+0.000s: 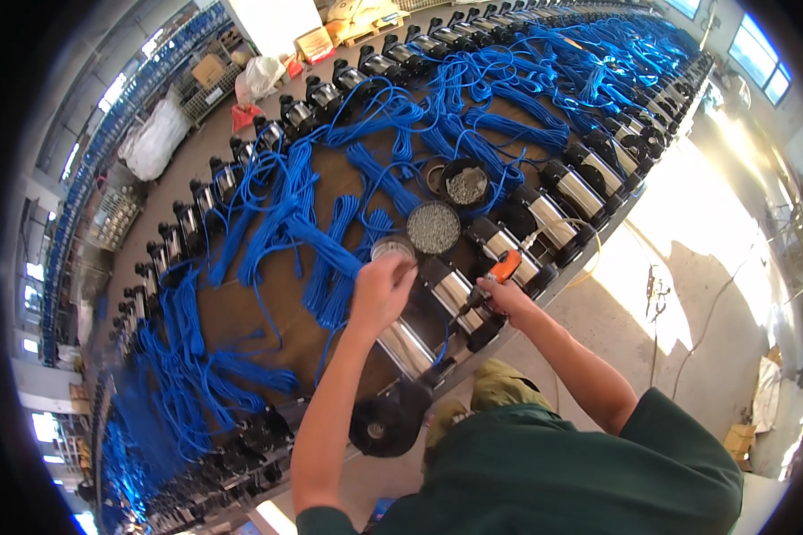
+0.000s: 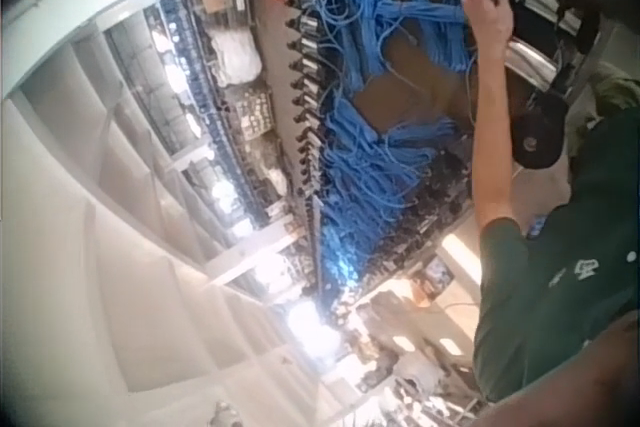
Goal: The person assembles pump motors by placing internal components into the metal housings and using a pneumatic screwdriver to fasten screws from a bowl on the workbench.
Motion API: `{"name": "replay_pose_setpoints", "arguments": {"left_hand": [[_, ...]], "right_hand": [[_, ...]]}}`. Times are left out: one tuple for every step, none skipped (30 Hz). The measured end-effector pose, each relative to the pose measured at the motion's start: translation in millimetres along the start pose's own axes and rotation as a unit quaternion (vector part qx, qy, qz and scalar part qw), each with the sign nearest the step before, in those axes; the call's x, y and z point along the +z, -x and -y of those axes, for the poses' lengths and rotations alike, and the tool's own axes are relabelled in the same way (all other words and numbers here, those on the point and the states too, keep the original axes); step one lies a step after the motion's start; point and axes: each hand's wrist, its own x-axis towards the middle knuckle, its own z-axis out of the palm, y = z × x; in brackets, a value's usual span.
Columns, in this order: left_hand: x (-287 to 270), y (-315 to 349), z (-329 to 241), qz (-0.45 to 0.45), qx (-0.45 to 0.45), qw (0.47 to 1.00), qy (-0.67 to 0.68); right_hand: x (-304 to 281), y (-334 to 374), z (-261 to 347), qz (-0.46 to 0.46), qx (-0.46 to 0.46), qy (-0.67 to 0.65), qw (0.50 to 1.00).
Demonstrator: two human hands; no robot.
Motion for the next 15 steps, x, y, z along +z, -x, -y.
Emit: {"name": "replay_pose_setpoints", "arguments": {"left_hand": [[34,-30,48,0.025,0.018,0.999,-0.028],[79,-70,79,0.084,0.028,0.990,-0.107],[101,-82,117,0.099,0.020,0.980,-0.169],[124,-94,119,0.103,0.029,0.968,-0.228],[140,-92,136,0.073,0.044,0.953,-0.289],[156,-94,149,0.043,0.069,0.935,-0.344],[166,-98,161,0.060,0.059,0.937,-0.340],[175,-101,168,0.076,0.046,0.939,-0.332],[182,-105,176,0.092,0.031,0.940,-0.326],[186,-114,174,0.111,0.006,0.939,-0.325],[183,-120,182,0.095,-0.001,0.944,-0.316],[179,-121,190,0.078,-0.009,0.948,-0.308],[176,-121,190,0.011,-0.058,0.968,-0.243],[171,-124,192,-0.002,-0.135,0.970,-0.204],[171,-129,203,-0.037,-0.256,0.966,-0.017]], "right_hand": [[7,5,7,-0.026,0.008,0.000,1.000],[-7,-23,-14,-0.047,-0.030,-0.006,0.998],[5,-24,-22,-0.102,-0.041,0.093,0.990],[10,-29,-27,-0.173,-0.046,0.182,0.967],[16,-13,-14,-0.134,-0.014,0.150,0.980],[21,-10,-14,-0.145,-0.001,0.121,0.982],[26,-6,-11,-0.178,-0.003,0.132,0.975],[26,-1,-6,-0.214,-0.002,0.147,0.966],[25,2,-1,-0.223,0.008,0.127,0.966],[20,2,3,-0.229,0.002,0.099,0.968],[16,4,7,-0.228,-0.003,0.077,0.971],[15,5,10,-0.225,-0.007,0.055,0.973],[11,2,11,-0.208,0.006,0.031,0.978],[9,-6,6,-0.203,-0.007,-0.008,0.979],[4,-11,3,-0.125,-0.015,-0.126,0.984]]}}
